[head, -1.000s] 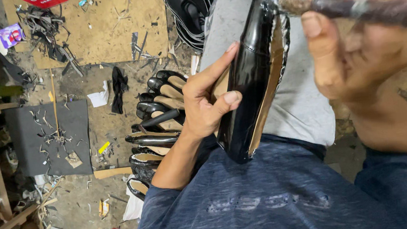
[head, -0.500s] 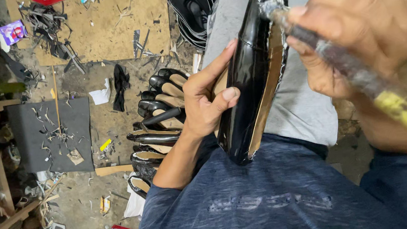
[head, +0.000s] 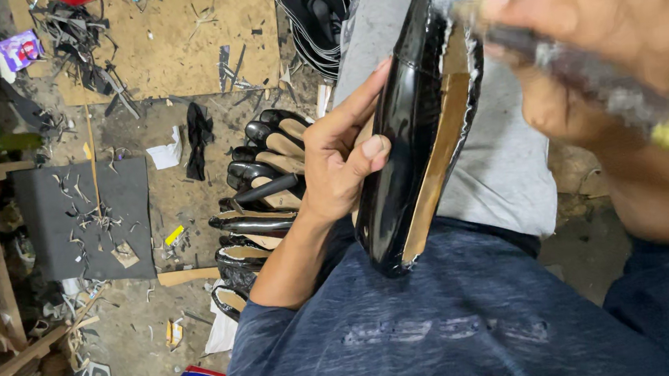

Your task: The person sits on the floor in a workshop and applies glue to the edges of black high-heeled shoes using a brush. They dip the brush into a container of glue and spread it along the shoe's perimeter, handling several shoes one at a time.

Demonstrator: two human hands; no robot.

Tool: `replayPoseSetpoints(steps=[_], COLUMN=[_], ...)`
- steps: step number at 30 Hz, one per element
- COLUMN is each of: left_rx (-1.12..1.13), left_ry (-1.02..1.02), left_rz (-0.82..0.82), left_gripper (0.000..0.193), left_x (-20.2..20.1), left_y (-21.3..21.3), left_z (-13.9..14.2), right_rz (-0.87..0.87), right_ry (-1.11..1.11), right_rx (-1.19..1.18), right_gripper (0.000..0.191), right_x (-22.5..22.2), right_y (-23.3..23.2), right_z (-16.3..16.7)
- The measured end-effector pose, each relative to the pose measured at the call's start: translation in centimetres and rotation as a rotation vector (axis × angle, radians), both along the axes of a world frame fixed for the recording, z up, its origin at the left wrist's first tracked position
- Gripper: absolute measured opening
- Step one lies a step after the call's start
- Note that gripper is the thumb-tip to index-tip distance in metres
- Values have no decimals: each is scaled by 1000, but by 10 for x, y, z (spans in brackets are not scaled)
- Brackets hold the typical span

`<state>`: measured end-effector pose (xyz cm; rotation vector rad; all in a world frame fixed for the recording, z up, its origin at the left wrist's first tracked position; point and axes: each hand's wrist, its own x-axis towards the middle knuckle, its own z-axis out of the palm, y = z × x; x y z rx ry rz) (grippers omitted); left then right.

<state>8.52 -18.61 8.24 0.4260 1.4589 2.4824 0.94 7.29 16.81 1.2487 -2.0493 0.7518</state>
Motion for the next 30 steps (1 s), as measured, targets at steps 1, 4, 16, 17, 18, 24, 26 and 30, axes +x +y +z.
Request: replayPoseSetpoints(steps=[1, 4, 16, 17, 18, 24, 26, 30], left_rx=[14, 22, -13, -10, -8, 8, 1, 3], left_ry=[-11, -29, -42, -41, -41, -75, -53, -50], left_rz=[1, 11, 4, 7, 10, -13, -10, 1], left_gripper=[68, 71, 72, 72, 72, 71, 71, 72], left_x=[0, -1, -1, -2, -2, -2, -2, -4], left_y=[1, 0, -1, -1, -1, 0, 0, 0], left_z=[-1, -2, -3, -3, -3, -2, -2, -3], right_rz=[18, 47, 35, 28, 83, 222, 221, 270], right_ry=[1, -33, -23, -22, 59, -47, 17, 83], right_rx=[3, 1, -20, -23, -34, -72, -62, -62], right_gripper=[21, 24, 38, 39, 46, 61, 59, 57], right_x=[0, 0, -9, -9, -10, -12, -12, -21], right_y=[1, 5, 0, 1, 0, 9, 9, -2], right_z=[-1, -1, -3, -2, -4, -10, -13, -9])
